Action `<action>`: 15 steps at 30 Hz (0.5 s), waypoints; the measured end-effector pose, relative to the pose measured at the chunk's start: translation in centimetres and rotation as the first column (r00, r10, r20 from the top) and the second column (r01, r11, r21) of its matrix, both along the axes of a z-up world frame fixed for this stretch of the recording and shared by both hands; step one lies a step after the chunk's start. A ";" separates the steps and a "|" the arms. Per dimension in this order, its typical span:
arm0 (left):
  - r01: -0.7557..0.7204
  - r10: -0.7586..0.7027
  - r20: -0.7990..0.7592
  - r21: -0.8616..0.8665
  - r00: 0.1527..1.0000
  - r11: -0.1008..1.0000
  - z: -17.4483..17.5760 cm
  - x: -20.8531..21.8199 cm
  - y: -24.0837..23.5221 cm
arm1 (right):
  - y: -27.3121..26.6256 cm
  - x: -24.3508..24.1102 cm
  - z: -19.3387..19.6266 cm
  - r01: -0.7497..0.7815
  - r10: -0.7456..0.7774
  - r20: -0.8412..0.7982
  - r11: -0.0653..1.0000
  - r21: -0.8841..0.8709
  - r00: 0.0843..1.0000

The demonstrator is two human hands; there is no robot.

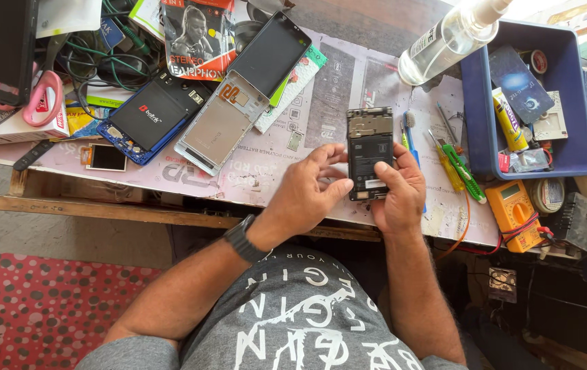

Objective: The person applies adhesive to the internal frame of a disassembled smartphone, then uses a green plastic tool and a blue toothbrush to clean the battery compartment and edges. The person reattaches the back cover, presses the edges to secure it, and tests the touchscreen responsiveness.

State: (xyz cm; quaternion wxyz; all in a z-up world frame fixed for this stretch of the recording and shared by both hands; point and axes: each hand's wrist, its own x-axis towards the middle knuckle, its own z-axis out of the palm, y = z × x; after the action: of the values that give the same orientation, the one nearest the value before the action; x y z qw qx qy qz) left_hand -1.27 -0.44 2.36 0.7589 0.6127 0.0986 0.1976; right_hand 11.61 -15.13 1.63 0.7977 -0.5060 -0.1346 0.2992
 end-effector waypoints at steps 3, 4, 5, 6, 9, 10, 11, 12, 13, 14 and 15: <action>-0.178 0.211 -0.018 0.468 0.977 0.866 1.3 -1.8 1.8 | -0.1 0.5 -0.1 0.007 -0.005 -0.044 0.999 0.047 0.999; -0.265 0.284 0.062 0.584 0.957 0.767 1.5 -2.3 2.7 | -0.2 0.6 -0.2 -0.003 0.004 -0.035 0.999 0.044 0.999; -0.348 0.341 0.151 0.679 0.928 0.646 1.8 -2.7 3.5 | -0.1 0.6 -0.3 -0.013 0.014 -0.027 0.999 0.040 1.000; -0.352 0.361 0.134 0.672 0.923 0.651 1.9 -3.0 4.2 | -0.1 0.6 -0.4 -0.025 0.026 -0.017 0.999 0.037 1.000; -0.337 0.377 0.060 0.591 0.924 0.733 2.0 -3.5 5.4 | 0.3 0.1 -0.8 -0.003 0.014 0.127 0.996 -0.084 0.992; -0.309 0.347 0.023 0.515 0.938 0.799 2.0 -3.1 5.3 | 0.4 -0.1 -0.9 -0.014 0.029 0.161 0.996 -0.093 0.987; -0.278 0.313 -0.011 0.434 0.950 0.857 1.9 -2.9 5.2 | 0.5 -0.3 -0.9 -0.024 0.044 0.195 0.995 -0.101 0.980; -0.266 0.293 -0.020 0.361 0.956 0.894 1.7 -2.7 4.8 | 0.4 -0.5 -0.8 -0.033 0.058 0.229 0.993 -0.114 0.972; -0.253 0.271 -0.028 0.286 0.962 0.925 1.6 -2.2 3.8 | 0.4 -0.6 -0.8 -0.040 0.059 0.205 0.995 -0.092 0.977; -0.237 0.249 -0.034 0.206 0.968 0.949 1.4 -1.8 2.9 | 0.3 -0.7 -0.7 -0.047 0.059 0.182 0.996 -0.071 0.981; -0.260 0.271 -0.029 0.201 0.962 0.944 1.2 -1.4 2.0 | 0.2 -0.7 -0.6 -0.052 0.060 0.159 0.997 -0.050 0.985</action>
State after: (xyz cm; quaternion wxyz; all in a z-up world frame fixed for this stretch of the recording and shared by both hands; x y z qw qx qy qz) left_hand -2.68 1.56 3.61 0.6585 0.6705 0.1819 0.2894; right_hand 10.87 -14.89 1.00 0.7637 -0.5427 -0.2058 0.2828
